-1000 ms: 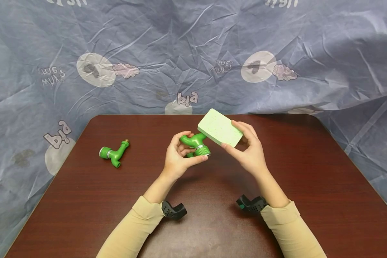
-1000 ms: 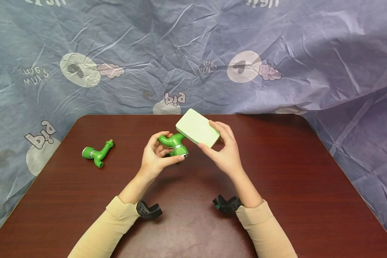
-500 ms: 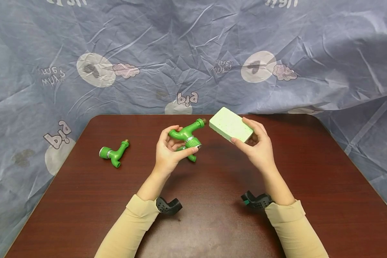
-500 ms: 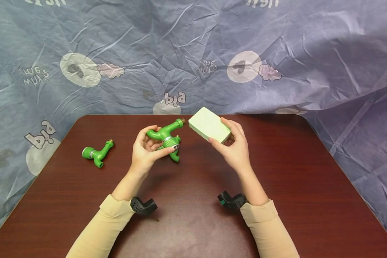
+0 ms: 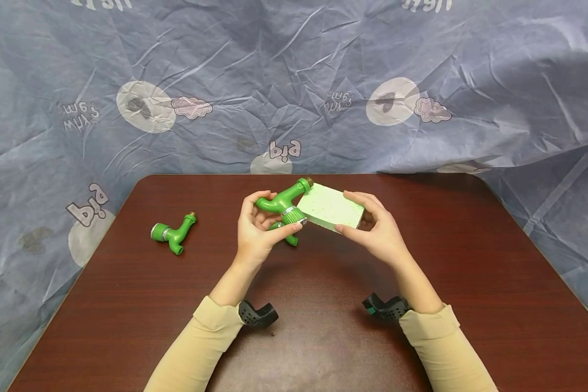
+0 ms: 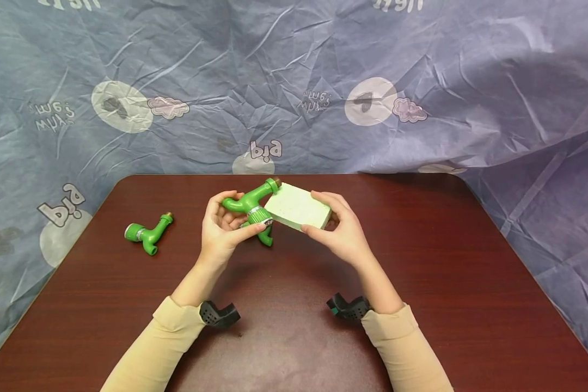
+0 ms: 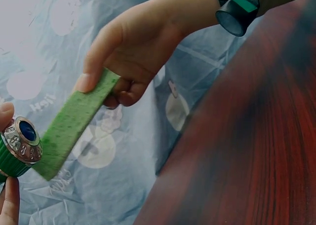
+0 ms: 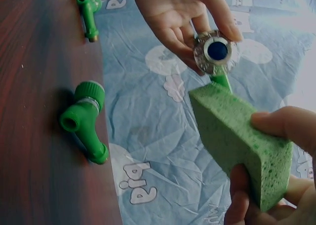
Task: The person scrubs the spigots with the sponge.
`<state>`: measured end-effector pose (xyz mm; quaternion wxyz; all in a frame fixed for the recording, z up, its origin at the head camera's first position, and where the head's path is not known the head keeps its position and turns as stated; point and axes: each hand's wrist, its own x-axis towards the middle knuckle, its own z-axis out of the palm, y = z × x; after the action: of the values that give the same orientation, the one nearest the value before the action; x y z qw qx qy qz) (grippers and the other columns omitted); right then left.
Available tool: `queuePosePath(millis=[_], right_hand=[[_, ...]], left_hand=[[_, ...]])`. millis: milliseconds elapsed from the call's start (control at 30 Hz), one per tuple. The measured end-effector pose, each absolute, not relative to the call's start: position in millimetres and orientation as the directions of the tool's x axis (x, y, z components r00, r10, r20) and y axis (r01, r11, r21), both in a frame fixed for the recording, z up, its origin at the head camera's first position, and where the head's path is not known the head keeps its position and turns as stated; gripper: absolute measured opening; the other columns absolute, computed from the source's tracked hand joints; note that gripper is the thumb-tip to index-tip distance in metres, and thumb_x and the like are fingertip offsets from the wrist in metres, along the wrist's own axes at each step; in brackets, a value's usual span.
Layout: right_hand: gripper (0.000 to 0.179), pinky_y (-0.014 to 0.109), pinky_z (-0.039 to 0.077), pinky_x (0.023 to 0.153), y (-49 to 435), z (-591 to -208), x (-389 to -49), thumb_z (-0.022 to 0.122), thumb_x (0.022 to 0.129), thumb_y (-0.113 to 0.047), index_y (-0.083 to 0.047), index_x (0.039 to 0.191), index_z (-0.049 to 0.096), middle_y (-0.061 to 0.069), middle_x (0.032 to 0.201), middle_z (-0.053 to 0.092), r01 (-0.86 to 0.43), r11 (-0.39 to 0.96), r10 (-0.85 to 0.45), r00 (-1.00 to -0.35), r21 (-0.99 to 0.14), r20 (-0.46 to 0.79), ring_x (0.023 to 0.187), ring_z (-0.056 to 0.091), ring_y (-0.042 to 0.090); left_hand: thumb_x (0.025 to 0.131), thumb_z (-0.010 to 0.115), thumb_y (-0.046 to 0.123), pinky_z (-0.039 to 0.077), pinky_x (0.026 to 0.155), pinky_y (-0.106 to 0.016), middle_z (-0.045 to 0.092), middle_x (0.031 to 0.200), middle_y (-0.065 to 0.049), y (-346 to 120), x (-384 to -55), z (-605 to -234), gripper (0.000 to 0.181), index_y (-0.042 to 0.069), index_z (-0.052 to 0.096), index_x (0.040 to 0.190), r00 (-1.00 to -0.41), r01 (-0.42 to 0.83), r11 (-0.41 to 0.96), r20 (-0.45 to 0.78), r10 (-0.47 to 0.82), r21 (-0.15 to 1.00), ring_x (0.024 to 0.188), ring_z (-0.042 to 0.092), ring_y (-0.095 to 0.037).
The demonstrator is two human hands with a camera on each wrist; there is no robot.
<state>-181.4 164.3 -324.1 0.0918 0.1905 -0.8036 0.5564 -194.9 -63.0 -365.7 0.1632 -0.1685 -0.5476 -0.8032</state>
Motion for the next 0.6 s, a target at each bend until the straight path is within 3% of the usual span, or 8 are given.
queuePosePath(millis=[200,367,467,600], right_hand=[[0.061,0.021,0.053,0.07,168,-346,-194,0.073,0.076,0.006,-0.003,0.132,0.052,0.009,0.13,0.046,-0.412,0.198,-0.211,-0.904,-0.89,0.371,0.086,0.06,0.014],[0.06,0.021,0.054,0.07,169,-349,-196,0.071,0.076,0.009,0.0,0.132,0.051,0.01,0.129,0.046,-0.4,0.095,-0.195,-0.905,-0.911,0.377,0.089,0.061,0.014],[0.06,0.021,0.054,0.071,168,-347,-196,0.071,0.076,0.01,0.002,0.132,0.051,0.01,0.128,0.047,-0.379,0.063,-0.187,-0.913,-0.923,0.362,0.09,0.061,0.014],[0.06,0.022,0.055,0.071,168,-347,-196,0.071,0.076,0.008,0.001,0.132,0.051,0.009,0.124,0.048,-0.344,0.04,-0.173,-0.927,-0.938,0.332,0.09,0.061,0.014]], left_hand=[[0.059,0.075,-0.022,0.053,0.076,-0.024,0.052,0.114,-0.014,-62,-196,-369,0.073,-0.003,0.043,0.122,-0.878,0.468,-0.326,0.474,-0.064,0.822,0.085,0.06,-0.017],[0.064,0.077,-0.017,0.053,0.074,-0.025,0.049,0.12,-0.018,-61,-195,-370,0.051,-0.013,0.056,0.111,-0.866,0.492,-0.252,0.498,-0.046,0.833,0.08,0.06,-0.016],[0.068,0.078,-0.01,0.053,0.076,-0.026,0.043,0.13,-0.012,-61,-194,-369,0.04,-0.01,0.064,0.105,-0.865,0.5,-0.18,0.5,-0.047,0.847,0.079,0.061,-0.016],[0.066,0.08,-0.011,0.054,0.079,-0.034,0.037,0.137,-0.008,-62,-193,-368,0.046,-0.009,0.064,0.109,-0.864,0.501,-0.135,0.503,-0.019,0.855,0.084,0.06,-0.017]])
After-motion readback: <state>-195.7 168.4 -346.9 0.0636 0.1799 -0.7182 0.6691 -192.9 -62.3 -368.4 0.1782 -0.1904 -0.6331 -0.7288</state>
